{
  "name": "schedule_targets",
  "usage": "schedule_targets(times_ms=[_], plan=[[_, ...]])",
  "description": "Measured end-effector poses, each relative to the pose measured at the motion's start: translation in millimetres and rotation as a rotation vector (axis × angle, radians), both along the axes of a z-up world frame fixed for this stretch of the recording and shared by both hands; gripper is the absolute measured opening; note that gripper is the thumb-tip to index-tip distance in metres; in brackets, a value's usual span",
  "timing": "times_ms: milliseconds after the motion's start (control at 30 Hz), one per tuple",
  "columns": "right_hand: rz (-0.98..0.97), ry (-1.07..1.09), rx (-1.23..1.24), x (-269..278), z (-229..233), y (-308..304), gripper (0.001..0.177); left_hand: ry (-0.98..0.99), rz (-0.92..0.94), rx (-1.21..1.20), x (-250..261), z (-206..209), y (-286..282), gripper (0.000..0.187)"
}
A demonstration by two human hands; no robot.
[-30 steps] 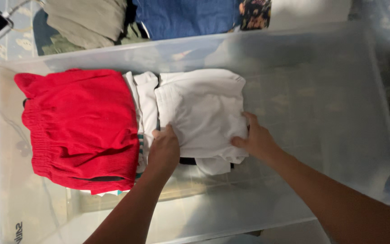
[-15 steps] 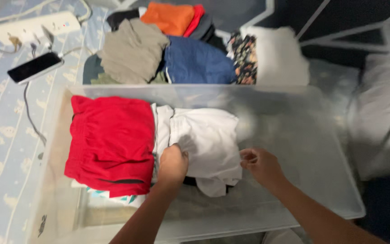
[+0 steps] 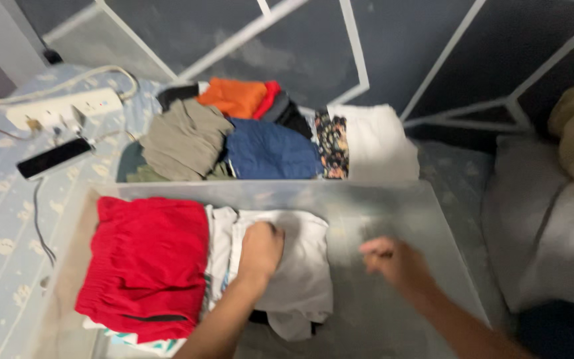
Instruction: The person folds various garments including patterned shorts, black pants, and shirts, then places them into a clear plastic storage bin. The person handles each item one at a time, folding and stacking them neatly inside the bin.
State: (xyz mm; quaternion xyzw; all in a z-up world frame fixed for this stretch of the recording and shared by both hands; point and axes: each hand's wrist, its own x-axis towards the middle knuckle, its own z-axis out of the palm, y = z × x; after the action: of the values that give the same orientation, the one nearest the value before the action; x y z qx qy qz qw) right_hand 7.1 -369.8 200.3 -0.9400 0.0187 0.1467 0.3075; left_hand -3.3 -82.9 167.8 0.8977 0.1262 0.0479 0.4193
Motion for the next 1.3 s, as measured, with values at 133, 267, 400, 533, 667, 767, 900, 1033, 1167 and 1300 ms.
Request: schedule_targets(times_ms=[133, 267, 400, 533, 667, 767, 900, 1033, 1167, 1300], plan=[[-0.059, 0.012, 0.055, 59, 7, -54, 0.026, -0.018, 0.012, -0.067, 61, -3, -40, 0.032], [-0.03, -0.054, 0.142, 125, 29, -96, 0.025, -0.099, 0.036, -0.058, 133, 3, -88, 0.03], [-0.078, -0.023, 0.192, 184, 33, -139, 0.025, -0.101, 0.051, -0.081, 205, -7, -120, 0.026], [-0.116, -0.015, 0.214, 230, 30, -166, 0.025, -0.166, 0.09, -0.043, 251, -16, -135, 0.027], [-0.14, -0.009, 0.195, 264, 29, -180, 0.03, -0.18, 0.143, 0.0, 282, -20, -136, 0.024], [-0.154, 0.025, 0.159, 279, 16, -188, 0.032, -0.078, 0.221, 0.008, 291, -36, -133, 0.026], [-0.13, 0.034, 0.028, 299, -6, -200, 0.038, 0.117, 0.259, -0.087, 304, -62, -128, 0.036], [-0.2, 0.098, 0.098, 315, -37, -202, 0.053, 0.222, 0.213, 0.047, 321, -90, -129, 0.051], [-0.203, 0.228, 0.196, 319, -53, -199, 0.056, 0.424, 0.295, -0.115, 339, -105, -146, 0.087], [-0.203, 0.258, 0.098, 319, -46, -189, 0.07, 0.601, 0.326, -0.125, 340, -101, -157, 0.083]])
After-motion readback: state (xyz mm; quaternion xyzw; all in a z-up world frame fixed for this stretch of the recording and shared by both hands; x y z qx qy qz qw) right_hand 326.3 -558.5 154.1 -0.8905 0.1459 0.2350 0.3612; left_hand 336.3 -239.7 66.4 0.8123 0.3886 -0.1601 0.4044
